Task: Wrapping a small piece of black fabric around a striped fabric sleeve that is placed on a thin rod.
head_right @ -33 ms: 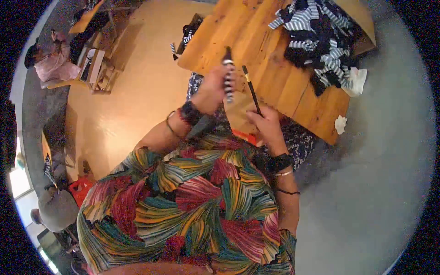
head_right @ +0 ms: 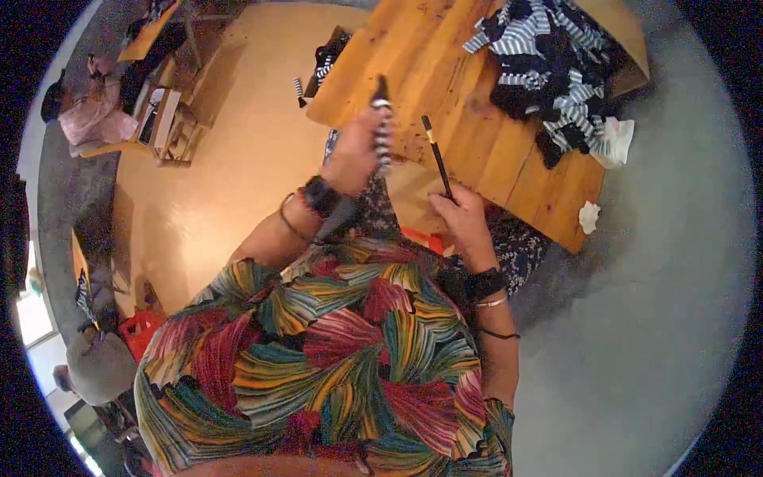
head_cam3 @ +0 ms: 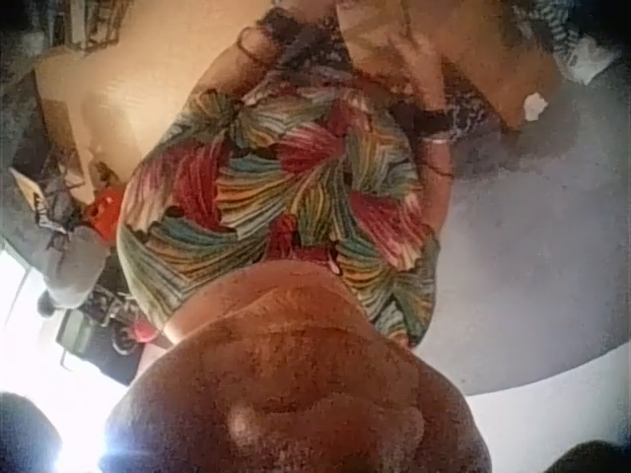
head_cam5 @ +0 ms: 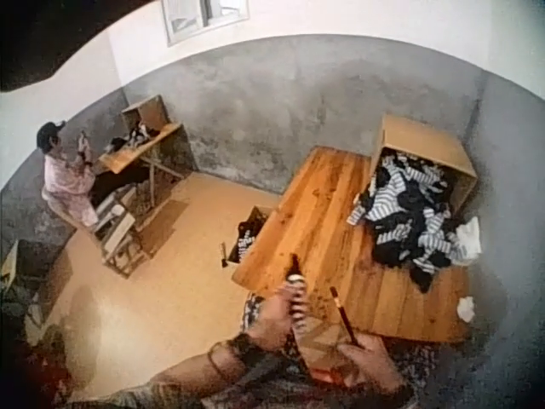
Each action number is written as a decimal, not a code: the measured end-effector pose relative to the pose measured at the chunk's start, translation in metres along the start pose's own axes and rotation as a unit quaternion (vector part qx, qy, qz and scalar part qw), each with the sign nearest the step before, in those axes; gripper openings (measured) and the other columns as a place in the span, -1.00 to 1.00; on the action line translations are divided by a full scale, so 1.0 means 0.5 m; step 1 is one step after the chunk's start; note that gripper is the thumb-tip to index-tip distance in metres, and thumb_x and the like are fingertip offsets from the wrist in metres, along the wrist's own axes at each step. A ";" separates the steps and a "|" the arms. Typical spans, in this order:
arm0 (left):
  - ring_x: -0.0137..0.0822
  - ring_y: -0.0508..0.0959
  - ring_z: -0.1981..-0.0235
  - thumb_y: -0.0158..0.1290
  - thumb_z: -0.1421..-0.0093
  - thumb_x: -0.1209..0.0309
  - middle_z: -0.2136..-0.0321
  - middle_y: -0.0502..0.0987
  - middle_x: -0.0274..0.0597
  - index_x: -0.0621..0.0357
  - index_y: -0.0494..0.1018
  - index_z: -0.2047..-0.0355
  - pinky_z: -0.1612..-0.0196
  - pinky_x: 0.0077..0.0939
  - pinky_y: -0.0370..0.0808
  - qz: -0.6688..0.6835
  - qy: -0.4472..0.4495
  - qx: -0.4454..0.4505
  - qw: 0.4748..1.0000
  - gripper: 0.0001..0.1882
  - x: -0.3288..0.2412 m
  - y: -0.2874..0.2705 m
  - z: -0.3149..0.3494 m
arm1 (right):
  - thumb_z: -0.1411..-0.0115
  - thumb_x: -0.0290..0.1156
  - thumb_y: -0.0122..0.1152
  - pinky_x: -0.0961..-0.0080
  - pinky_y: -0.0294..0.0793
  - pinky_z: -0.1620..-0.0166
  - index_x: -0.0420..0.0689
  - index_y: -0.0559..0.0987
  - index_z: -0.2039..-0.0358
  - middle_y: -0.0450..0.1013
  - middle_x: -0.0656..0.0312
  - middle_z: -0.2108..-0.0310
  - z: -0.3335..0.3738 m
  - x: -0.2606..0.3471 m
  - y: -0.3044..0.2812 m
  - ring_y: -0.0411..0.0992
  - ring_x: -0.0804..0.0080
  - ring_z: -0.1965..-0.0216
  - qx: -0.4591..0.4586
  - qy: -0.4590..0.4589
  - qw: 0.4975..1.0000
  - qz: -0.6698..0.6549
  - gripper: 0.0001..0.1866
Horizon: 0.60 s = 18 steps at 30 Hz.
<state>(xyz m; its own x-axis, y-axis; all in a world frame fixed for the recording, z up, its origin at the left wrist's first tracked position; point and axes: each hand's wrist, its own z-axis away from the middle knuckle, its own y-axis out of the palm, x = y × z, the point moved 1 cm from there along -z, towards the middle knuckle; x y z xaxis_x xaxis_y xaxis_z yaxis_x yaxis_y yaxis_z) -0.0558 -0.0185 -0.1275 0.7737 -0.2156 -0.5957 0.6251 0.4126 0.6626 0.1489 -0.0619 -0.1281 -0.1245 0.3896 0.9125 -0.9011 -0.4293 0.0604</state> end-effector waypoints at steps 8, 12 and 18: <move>-0.49 0.28 0.78 -0.06 -0.07 0.36 0.74 0.31 -0.43 0.00 0.31 0.53 0.73 -0.63 0.28 -0.217 0.149 -0.002 0.965 -0.92 -0.309 -0.081 -0.086 | -0.05 -0.34 0.11 0.81 0.19 0.62 -0.14 0.43 0.47 0.25 0.44 0.66 0.018 -0.039 -0.064 0.21 0.73 0.66 -0.088 0.029 0.995 -0.042 -0.86; -0.45 0.32 0.71 -0.03 -0.07 0.28 0.70 0.34 -0.36 0.05 0.34 0.46 0.63 -0.63 0.30 -0.240 0.219 0.008 0.946 -0.86 -0.400 -0.047 -0.171 | -0.05 -0.34 0.11 0.81 0.17 0.61 -0.12 0.44 0.48 0.26 0.45 0.66 0.023 -0.029 -0.089 0.21 0.75 0.65 -0.118 0.053 0.991 -0.042 -0.87; -0.52 0.33 0.46 -0.04 -0.09 0.26 0.48 0.36 -0.36 0.13 0.37 0.35 0.45 -0.66 0.25 -0.358 0.213 -0.115 0.902 -0.78 -0.358 -0.144 -0.319 | 0.00 -0.40 0.13 0.69 0.29 0.47 -0.19 0.47 0.46 0.33 0.46 0.57 -0.039 -0.055 -0.208 0.27 0.69 0.53 -0.252 -0.014 0.968 -0.014 -0.87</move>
<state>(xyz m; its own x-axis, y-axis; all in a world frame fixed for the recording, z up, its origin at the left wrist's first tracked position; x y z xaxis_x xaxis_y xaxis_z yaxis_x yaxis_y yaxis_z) -0.2556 0.1314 -0.1410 0.0402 -0.1594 -0.9864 0.8732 0.4854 -0.0428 0.2379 -0.0119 -0.1673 -0.0925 0.3704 0.9243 -0.9929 0.0353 -0.1135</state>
